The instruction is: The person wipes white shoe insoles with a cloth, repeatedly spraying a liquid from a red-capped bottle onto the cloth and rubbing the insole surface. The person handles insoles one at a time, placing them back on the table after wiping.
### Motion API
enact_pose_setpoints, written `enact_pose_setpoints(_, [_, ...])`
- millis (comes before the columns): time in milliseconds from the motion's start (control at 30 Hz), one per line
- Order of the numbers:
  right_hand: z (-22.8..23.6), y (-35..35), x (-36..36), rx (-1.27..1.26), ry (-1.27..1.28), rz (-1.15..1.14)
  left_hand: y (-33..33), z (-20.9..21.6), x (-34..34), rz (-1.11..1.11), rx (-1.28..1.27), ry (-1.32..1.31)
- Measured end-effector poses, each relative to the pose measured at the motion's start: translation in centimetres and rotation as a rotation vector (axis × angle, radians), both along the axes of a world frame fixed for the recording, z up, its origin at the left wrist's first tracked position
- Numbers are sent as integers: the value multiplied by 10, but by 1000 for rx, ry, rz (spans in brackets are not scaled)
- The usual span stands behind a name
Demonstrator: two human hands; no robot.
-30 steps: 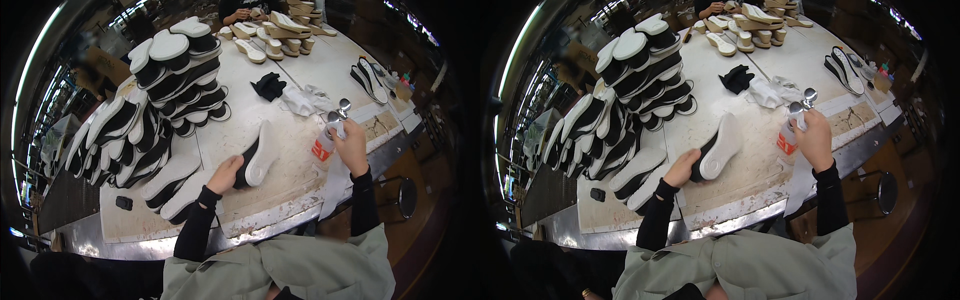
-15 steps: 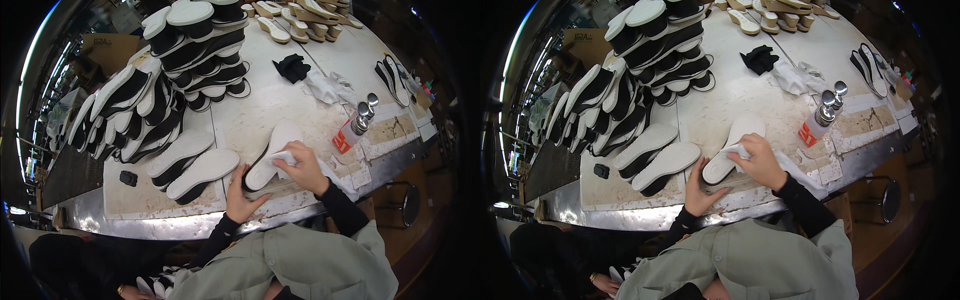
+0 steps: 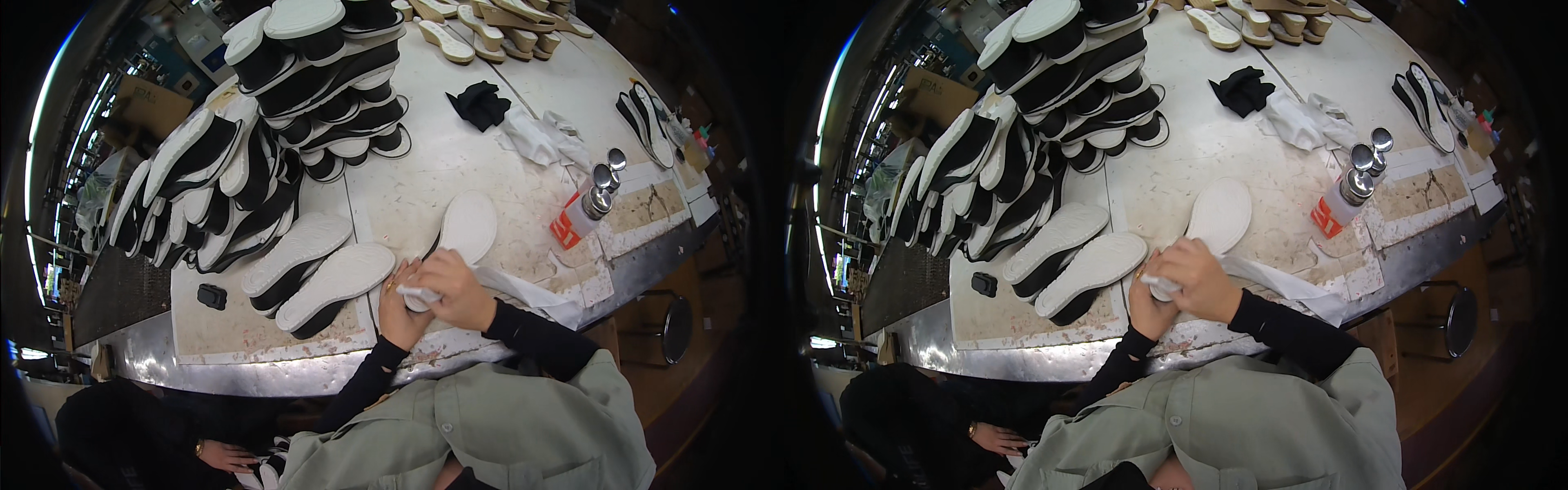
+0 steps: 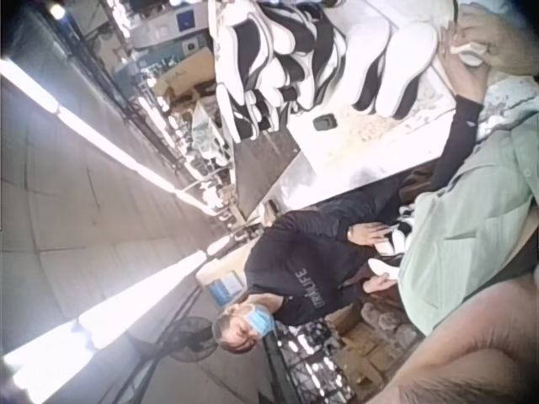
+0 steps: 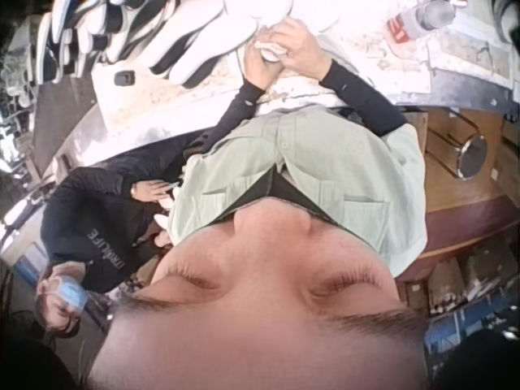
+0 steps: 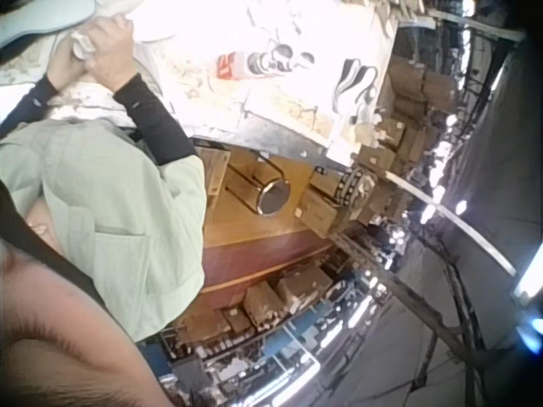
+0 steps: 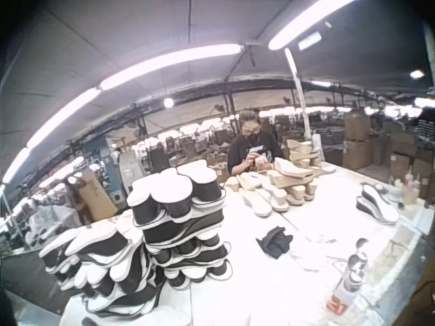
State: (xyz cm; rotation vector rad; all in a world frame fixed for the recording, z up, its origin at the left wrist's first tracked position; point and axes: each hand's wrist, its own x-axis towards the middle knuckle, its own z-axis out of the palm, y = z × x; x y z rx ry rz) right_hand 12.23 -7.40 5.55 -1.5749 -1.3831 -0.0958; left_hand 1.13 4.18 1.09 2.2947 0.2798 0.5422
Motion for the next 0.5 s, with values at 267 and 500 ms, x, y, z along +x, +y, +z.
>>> enact_pose_setpoints(267, [1,-14,7,-55,-52,-88,-7,9,0,51,-43,-8])
enact_pose_setpoints(500, [10,-11,5,-126,-107,-153,-6,6,-1,70,-124,7])
